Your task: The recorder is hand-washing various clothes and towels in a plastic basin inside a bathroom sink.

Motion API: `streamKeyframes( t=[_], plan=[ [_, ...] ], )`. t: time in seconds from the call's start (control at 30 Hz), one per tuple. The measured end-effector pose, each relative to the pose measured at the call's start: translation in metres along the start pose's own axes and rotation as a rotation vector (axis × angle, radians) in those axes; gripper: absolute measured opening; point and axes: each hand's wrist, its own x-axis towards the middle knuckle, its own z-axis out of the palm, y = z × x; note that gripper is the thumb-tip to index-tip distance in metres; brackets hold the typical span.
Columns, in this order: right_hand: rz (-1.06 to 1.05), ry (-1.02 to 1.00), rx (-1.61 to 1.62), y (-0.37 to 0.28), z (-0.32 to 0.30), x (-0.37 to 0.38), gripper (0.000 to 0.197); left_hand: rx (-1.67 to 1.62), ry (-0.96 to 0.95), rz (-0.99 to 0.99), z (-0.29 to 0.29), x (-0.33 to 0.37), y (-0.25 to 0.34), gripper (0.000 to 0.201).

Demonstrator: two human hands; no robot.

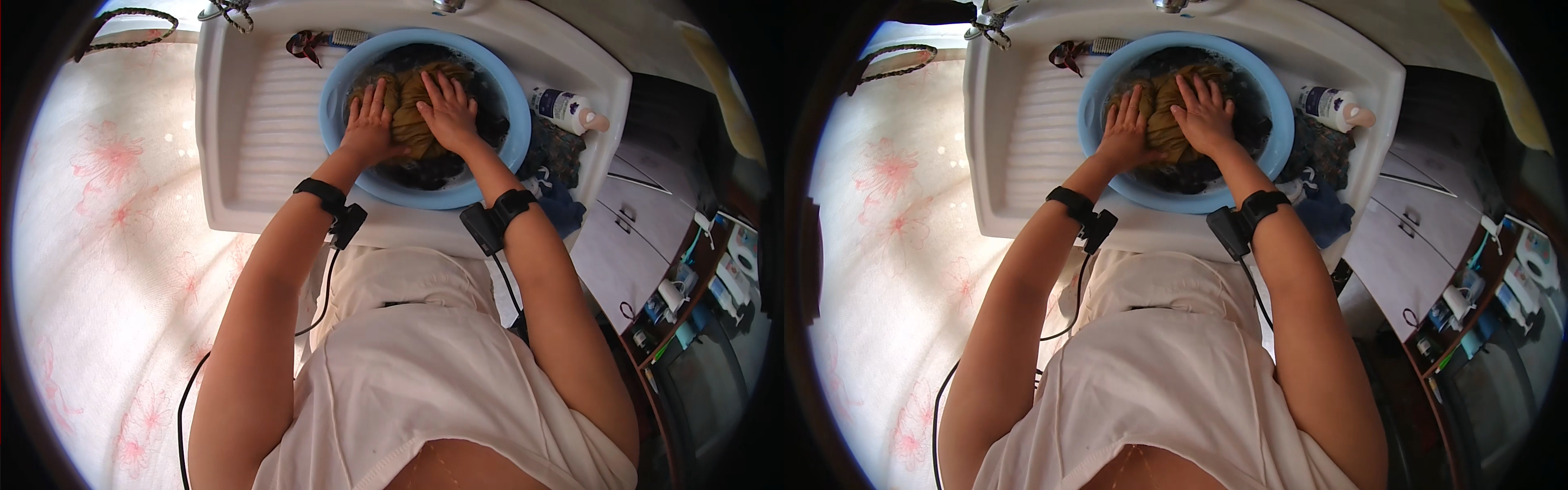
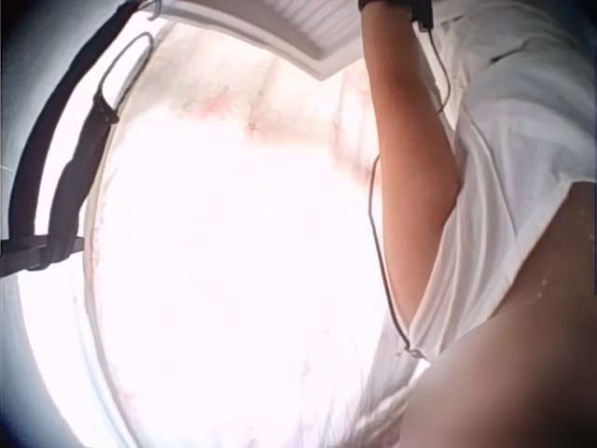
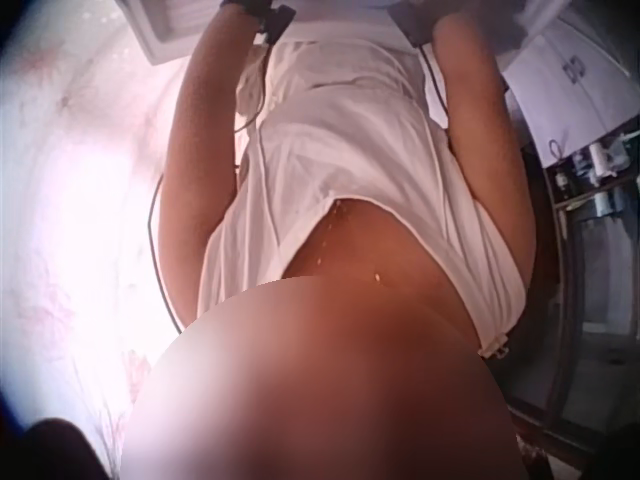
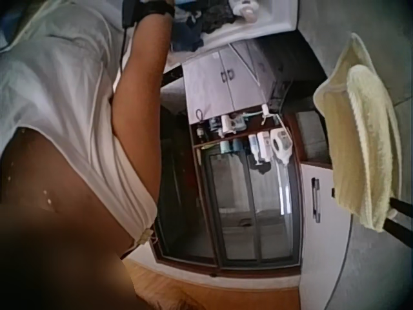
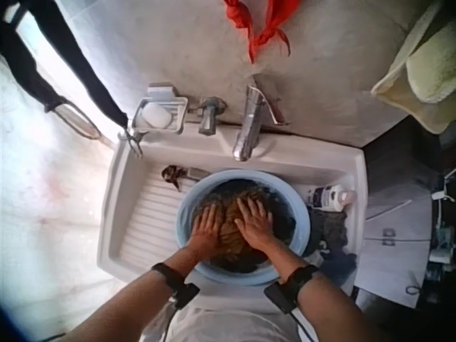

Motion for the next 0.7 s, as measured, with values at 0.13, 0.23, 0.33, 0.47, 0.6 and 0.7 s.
streamKeyframes(
  t=[0.13, 0.23, 0.33, 0.47, 0.6, 0.7],
  plan=[
    [0.005, -0.01, 0.003, 0.004, 0.007, 0.008, 0.058, 0.015, 0.018, -0.007, 0.004, 0.011, -0.002, 0.096],
    [0.041, -0.015, 0.028, 0.006, 0.012, 0.013, 0.057, -0.045, -0.171, -0.084, 0.005, 0.019, -0.004, 0.098],
    [0.037, 0.044, 0.045, 0.006, 0.018, 0.016, 0.057, -0.115, -0.265, -0.113, 0.013, 0.027, -0.01, 0.107],
    [0.04, 0.152, 0.037, 0.009, 0.029, 0.02, 0.055, -0.174, -0.187, -0.093, 0.028, 0.03, -0.015, 0.108],
    [0.021, 0.159, 0.03, 0.01, 0.033, 0.023, 0.053, -0.147, -0.178, -0.117, 0.034, 0.031, -0.02, 0.102],
    [0.013, 0.202, -0.023, 0.016, 0.036, 0.026, 0.053, -0.064, -0.18, -0.106, 0.029, 0.03, -0.014, 0.091]
  ],
)
